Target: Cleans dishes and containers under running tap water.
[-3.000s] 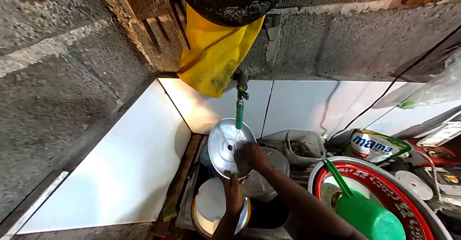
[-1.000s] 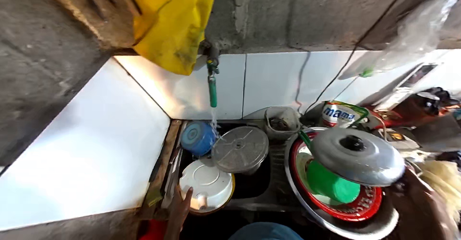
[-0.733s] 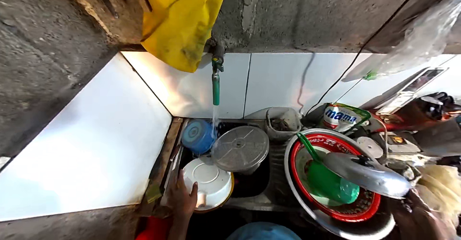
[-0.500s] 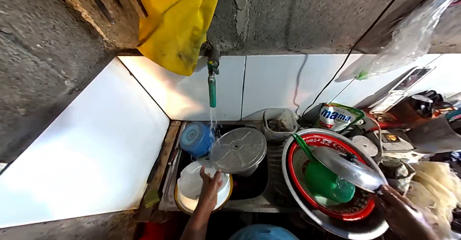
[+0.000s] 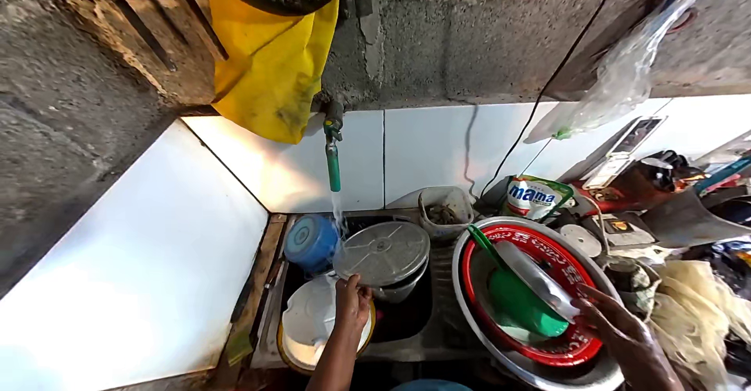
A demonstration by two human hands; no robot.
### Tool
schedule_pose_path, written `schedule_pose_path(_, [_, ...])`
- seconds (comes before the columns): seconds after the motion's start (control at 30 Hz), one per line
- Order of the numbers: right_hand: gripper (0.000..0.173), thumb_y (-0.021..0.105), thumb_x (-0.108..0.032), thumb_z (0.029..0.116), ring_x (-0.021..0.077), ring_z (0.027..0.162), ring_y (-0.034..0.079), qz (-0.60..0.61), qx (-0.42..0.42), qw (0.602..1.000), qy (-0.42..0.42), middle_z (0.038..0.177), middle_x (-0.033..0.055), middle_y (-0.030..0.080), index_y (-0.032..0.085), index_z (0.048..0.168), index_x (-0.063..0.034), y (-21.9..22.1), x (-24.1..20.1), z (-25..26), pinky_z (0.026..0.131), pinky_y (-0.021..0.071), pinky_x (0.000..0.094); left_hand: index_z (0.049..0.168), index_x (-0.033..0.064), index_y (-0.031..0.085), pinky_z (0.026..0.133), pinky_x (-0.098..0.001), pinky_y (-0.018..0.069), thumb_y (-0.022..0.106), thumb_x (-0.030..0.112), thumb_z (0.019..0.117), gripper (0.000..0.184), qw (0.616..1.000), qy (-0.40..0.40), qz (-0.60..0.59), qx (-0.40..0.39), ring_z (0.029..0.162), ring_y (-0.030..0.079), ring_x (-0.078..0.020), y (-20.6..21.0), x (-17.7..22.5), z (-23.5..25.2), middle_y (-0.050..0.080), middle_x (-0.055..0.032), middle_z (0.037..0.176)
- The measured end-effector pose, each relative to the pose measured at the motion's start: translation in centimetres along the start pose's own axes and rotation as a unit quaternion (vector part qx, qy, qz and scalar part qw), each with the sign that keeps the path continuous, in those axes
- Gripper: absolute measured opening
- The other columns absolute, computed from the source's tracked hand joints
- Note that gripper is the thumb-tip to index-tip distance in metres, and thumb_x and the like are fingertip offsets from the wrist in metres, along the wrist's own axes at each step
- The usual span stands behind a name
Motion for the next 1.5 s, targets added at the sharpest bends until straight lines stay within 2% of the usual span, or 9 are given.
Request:
schedule_pose_path(0.2, [0.041, 0.054, -0.021, 0.1011, 0.0146, 0.085, 0.071, -0.022, -0.095, 0.980, -0.172, 0.108, 0.0122, 0.071, 0.058, 0.135, 0.0030, 7.3, -7.4, 1.1, 0.075, 0.0608, 0.0341, 0.150, 0.0082, 0.029, 0.079, -0.0417, 0.0566, 0.043, 0.004, 0.1052, 0.047, 0.994, 0.097, 0.006, -0.042, 0.100, 0.063, -0.0264, 0.6, 3.3, -1.4, 0.054, -0.0205, 0.125])
schedule_pose_path(0.33, [0.036, 0.057, -0.015, 0.1023, 0.0228, 0.108, 0.070, -0.102, -0.202, 0.928, -0.296, 0.126, 0.0161, 0.069, 0.063, 0.134, -0.0001, 15.9, -13.1, 1.2, 0.094, 0.0577, 0.0394, 0.154, 0.0092, 0.030, 0.092, -0.0430, 0.0555, 0.039, 0.016, 0.1100, 0.046, 0.989, 0.147, 0.002, -0.029, 0.114, 0.061, -0.0251, 0.0, 5.9, -0.9, 0.052, -0.0201, 0.137])
schedule_pose_path(0.53, [0.052, 0.041, -0.030, 0.1099, 0.0347, 0.153, 0.032, -0.183, -0.406, 0.787, -0.427, 0.162, 0.0174, 0.039, 0.044, 0.154, -0.0026, 33.5, -17.0, -3.6, 0.126, 0.0206, 0.0539, 0.156, 0.0100, 0.027, 0.098, -0.0441, 0.0524, 0.028, 0.033, 0.1129, 0.049, 0.984, 0.176, -0.020, -0.017, 0.119, 0.059, -0.0242, 0.6, 7.0, -0.2, 0.053, -0.0184, 0.139])
schedule_pose_path(0.67, [0.059, 0.034, -0.044, 0.1096, 0.0348, 0.155, 0.027, -0.228, -0.346, 0.793, -0.446, 0.166, 0.0121, 0.033, 0.039, 0.159, -0.0108, 40.8, -17.4, -1.7, 0.125, 0.0144, 0.0602, 0.152, 0.0021, 0.031, 0.100, -0.0370, 0.0515, 0.027, 0.027, 0.1126, 0.047, 0.970, 0.234, 0.017, -0.058, 0.118, 0.058, -0.0169, 0.3, 6.7, -0.9, 0.054, -0.0156, 0.135])
schedule_pose_path(1.03, [0.068, 0.031, -0.054, 0.1080, 0.0349, 0.158, 0.014, -0.365, -0.305, 0.823, -0.310, 0.171, 0.0130, 0.020, 0.028, 0.163, -0.0150, 39.1, -18.5, 9.2, 0.125, 0.0080, 0.0616, 0.155, 0.0086, 0.032, 0.098, -0.0425, 0.0546, 0.029, 0.034, 0.1128, 0.049, 0.981, 0.180, -0.064, -0.019, 0.120, 0.061, -0.0216, -2.5, 8.9, 0.4, 0.054, -0.0172, 0.140])
schedule_pose_path(1.27, [0.066, 0.039, -0.051, 0.1066, 0.0355, 0.153, 0.031, -0.342, -0.245, 0.810, -0.409, 0.164, 0.0132, 0.038, 0.044, 0.156, -0.0079, 37.9, -12.3, -1.6, 0.124, 0.0211, 0.0594, 0.155, 0.0120, 0.032, 0.101, -0.0490, 0.0512, 0.023, 0.041, 0.1124, 0.052, 0.980, 0.168, -0.103, 0.012, 0.126, 0.057, -0.0259, -1.4, 7.5, 3.3, 0.050, -0.0168, 0.145])
schedule_pose_path(1.37, [0.057, 0.037, -0.042, 0.1095, 0.0309, 0.156, 0.025, -0.330, -0.329, 0.775, -0.427, 0.166, 0.0071, 0.035, 0.040, 0.159, -0.0143, 40.0, -13.0, -4.3, 0.126, 0.0150, 0.0560, 0.154, 0.0110, 0.035, 0.098, -0.0434, 0.0507, 0.020, 0.048, 0.1113, 0.058, 0.987, 0.148, -0.057, 0.005, 0.121, 0.058, -0.0211, -0.6, 6.2, 3.0, 0.054, -0.0145, 0.141])
schedule_pose_path(1.43, [0.053, 0.033, -0.035, 0.1108, 0.0279, 0.157, 0.023, -0.326, -0.360, 0.756, -0.440, 0.167, 0.0054, 0.033, 0.037, 0.160, -0.0152, 41.5, -14.3, -3.8, 0.127, 0.0120, 0.0553, 0.142, 0.0098, 0.047, 0.086, -0.0379, 0.0544, 0.019, 0.053, 0.1096, 0.061, 0.990, 0.124, -0.059, -0.002, 0.104, 0.064, -0.0160, 0.0, 5.7, 2.6, 0.064, -0.0104, 0.121])
schedule_pose_path(1.5, [0.053, 0.031, -0.035, 0.1111, 0.0267, 0.157, 0.024, -0.316, -0.358, 0.752, -0.455, 0.167, 0.0044, 0.032, 0.038, 0.160, -0.0168, 42.7, -15.4, -2.8, 0.127, 0.0126, 0.0558, 0.144, 0.0083, 0.045, 0.092, -0.0394, 0.0549, 0.017, 0.052, 0.1096, 0.062, 0.986, 0.135, -0.079, -0.054, 0.109, 0.064, -0.0169, 0.4, 5.7, 2.3, 0.064, -0.0103, 0.124])
Point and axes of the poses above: each hand's wrist, its own z-axis towards the middle knuckle, its own y-axis out of the palm, x = y × z, the point moved 4 cm from there along z, towards the middle knuckle
